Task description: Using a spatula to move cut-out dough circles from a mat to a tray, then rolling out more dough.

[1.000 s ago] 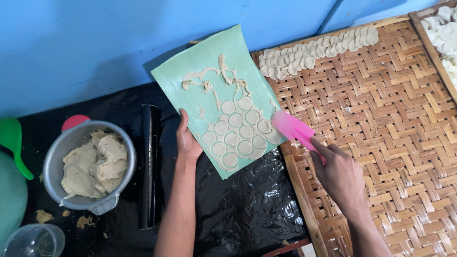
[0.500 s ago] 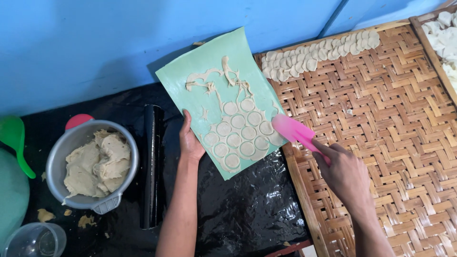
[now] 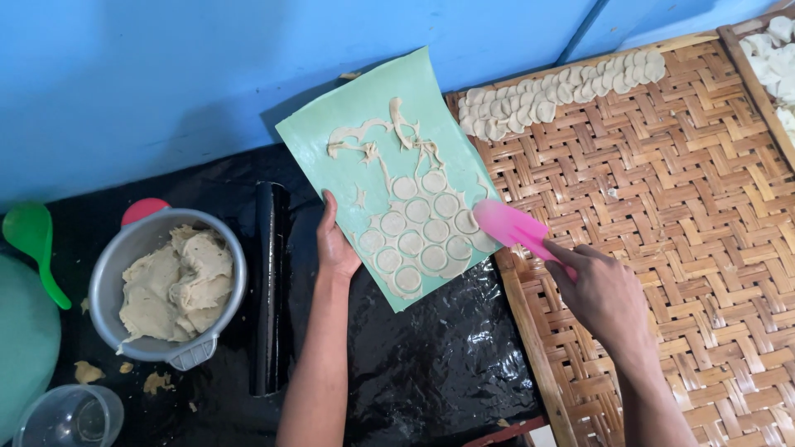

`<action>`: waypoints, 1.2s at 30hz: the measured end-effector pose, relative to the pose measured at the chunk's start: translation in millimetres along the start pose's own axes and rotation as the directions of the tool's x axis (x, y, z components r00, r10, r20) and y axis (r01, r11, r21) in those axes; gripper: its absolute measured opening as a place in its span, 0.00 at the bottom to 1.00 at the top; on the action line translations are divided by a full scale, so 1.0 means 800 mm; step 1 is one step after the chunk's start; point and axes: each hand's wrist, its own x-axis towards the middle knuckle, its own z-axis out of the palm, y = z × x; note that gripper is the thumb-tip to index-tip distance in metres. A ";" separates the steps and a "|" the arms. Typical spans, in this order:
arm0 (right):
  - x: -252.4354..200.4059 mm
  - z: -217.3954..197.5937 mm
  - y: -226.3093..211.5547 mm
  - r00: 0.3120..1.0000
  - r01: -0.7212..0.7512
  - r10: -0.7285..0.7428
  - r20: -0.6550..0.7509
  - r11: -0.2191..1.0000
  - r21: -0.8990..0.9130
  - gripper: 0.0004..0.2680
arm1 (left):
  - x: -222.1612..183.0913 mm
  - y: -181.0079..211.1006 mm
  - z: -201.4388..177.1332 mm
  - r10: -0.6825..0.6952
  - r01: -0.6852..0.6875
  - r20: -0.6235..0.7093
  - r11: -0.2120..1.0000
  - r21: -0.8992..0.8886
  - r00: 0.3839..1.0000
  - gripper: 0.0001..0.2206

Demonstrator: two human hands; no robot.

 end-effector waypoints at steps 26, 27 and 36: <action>0.045 0.093 0.124 0.932 -0.329 0.046 0.359 0.523 0.786 0.13 | 0.000 -0.001 0.000 0.017 -0.015 -0.053 0.999 0.041 0.998 0.36; 0.047 0.094 0.128 0.949 -0.287 0.036 0.312 0.506 0.814 0.14 | 0.001 -0.001 0.001 0.013 -0.010 -0.056 0.999 0.042 0.998 0.36; 0.136 0.105 0.151 0.915 -0.103 0.299 -0.272 0.822 0.559 0.14 | -0.002 0.000 0.009 -0.005 0.007 -0.041 0.998 0.057 0.999 0.37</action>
